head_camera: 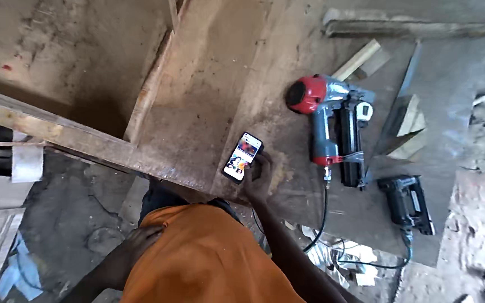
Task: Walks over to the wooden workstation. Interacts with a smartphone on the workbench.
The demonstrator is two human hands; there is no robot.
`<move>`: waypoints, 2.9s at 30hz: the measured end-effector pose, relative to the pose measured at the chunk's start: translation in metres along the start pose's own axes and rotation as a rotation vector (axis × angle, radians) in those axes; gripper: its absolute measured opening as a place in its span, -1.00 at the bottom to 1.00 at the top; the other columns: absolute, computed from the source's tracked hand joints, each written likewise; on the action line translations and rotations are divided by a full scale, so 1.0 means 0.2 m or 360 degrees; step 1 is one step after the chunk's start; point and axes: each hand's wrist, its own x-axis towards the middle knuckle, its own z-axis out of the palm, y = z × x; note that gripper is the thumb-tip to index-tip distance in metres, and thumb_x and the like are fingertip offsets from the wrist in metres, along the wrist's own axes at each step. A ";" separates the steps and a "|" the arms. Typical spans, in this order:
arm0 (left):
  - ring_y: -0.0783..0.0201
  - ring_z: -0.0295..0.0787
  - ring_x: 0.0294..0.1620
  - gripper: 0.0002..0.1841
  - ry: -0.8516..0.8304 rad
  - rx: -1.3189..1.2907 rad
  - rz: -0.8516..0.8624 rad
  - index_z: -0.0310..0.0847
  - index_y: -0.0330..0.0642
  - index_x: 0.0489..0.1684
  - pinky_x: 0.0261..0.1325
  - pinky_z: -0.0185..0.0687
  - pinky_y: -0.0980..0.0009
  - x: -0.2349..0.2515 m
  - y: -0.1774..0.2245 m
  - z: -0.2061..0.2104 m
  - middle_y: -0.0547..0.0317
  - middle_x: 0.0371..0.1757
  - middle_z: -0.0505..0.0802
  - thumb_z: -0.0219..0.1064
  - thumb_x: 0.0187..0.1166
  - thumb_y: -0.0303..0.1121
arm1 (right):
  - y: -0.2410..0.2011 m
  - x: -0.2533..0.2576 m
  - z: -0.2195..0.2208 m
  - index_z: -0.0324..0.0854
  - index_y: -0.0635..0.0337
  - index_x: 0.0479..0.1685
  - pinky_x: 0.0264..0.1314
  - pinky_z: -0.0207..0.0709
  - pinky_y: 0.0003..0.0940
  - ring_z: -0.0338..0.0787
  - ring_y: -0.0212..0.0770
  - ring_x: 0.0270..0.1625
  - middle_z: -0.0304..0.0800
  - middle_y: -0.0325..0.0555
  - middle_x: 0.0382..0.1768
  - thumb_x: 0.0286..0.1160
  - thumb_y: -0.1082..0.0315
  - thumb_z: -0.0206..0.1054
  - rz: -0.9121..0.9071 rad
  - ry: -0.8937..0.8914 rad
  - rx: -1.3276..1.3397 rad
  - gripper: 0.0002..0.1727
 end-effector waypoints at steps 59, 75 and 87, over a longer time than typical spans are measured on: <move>0.14 0.48 0.64 -0.39 -0.0128 0.0073 -0.0094 0.52 -0.01 0.55 0.61 0.40 0.00 0.09 0.11 -0.14 0.23 0.69 0.54 0.26 0.52 0.04 | -0.03 0.04 0.04 0.25 0.04 0.79 0.71 0.24 0.16 0.21 0.13 0.79 0.10 0.08 0.83 0.47 -0.20 0.27 0.0194 -0.0026 -0.0309 -0.11; 0.14 0.36 0.73 -0.30 -0.0195 0.0058 -0.0045 0.44 -0.02 0.63 0.68 0.35 0.00 0.06 0.12 -0.17 0.22 0.77 0.44 0.27 0.48 0.09 | -0.02 0.03 0.03 0.35 0.12 0.71 0.69 0.30 0.07 0.30 0.09 0.75 0.26 0.08 0.76 0.51 -0.13 0.30 0.0132 0.0065 -0.0204 -0.19; 0.18 0.36 0.73 -0.31 -0.0207 0.0077 -0.0056 0.40 0.00 0.67 0.71 0.32 0.02 0.04 0.11 -0.17 0.26 0.77 0.44 0.22 0.54 0.09 | -0.03 0.02 0.03 0.41 0.16 0.64 0.68 0.34 0.00 0.36 0.07 0.71 0.34 0.10 0.70 0.53 -0.05 0.30 0.0123 0.0076 -0.0156 -0.27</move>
